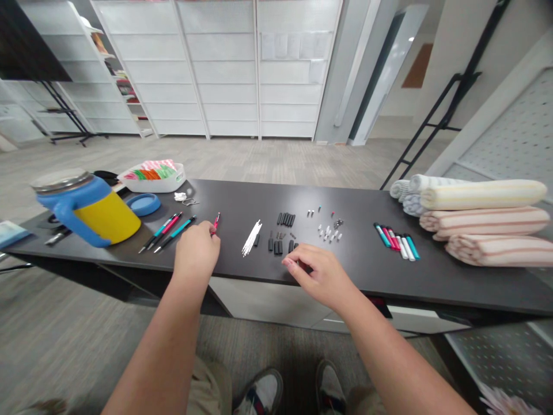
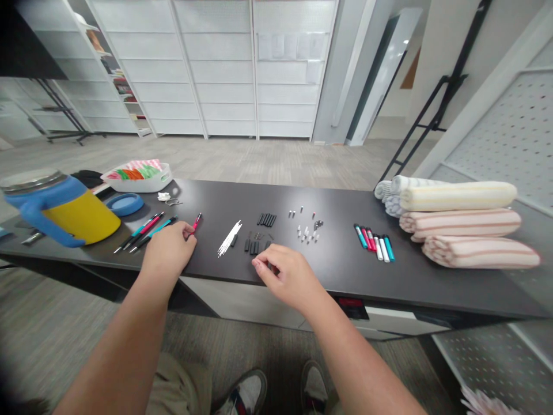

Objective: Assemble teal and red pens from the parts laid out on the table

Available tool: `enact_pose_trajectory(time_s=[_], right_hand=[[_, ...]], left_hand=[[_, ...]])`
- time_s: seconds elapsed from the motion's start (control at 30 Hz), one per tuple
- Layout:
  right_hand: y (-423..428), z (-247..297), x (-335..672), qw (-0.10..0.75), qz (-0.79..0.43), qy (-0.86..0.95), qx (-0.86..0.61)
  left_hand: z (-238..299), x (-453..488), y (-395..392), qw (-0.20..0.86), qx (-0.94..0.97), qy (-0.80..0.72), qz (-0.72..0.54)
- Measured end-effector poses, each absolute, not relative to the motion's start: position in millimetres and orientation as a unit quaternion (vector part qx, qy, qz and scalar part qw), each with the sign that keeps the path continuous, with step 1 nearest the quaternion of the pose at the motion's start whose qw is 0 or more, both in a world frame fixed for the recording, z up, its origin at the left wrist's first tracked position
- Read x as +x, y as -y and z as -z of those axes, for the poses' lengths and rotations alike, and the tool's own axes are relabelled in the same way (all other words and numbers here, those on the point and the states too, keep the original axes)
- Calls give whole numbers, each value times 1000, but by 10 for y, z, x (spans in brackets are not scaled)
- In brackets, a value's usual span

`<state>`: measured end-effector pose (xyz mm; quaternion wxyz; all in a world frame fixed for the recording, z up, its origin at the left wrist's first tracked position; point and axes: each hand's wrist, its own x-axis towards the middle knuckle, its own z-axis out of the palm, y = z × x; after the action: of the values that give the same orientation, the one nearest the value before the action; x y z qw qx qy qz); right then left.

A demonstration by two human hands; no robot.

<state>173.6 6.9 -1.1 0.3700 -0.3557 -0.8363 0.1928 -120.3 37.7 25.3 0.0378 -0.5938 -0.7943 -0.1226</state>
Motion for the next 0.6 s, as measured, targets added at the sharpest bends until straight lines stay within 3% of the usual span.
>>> enact_pose_trajectory(time_s=[0.6], right_hand=[[-65,0,1731,392,-184,818,-378]], left_hand=[[-356,-1778,-419,41,-535,841,68]])
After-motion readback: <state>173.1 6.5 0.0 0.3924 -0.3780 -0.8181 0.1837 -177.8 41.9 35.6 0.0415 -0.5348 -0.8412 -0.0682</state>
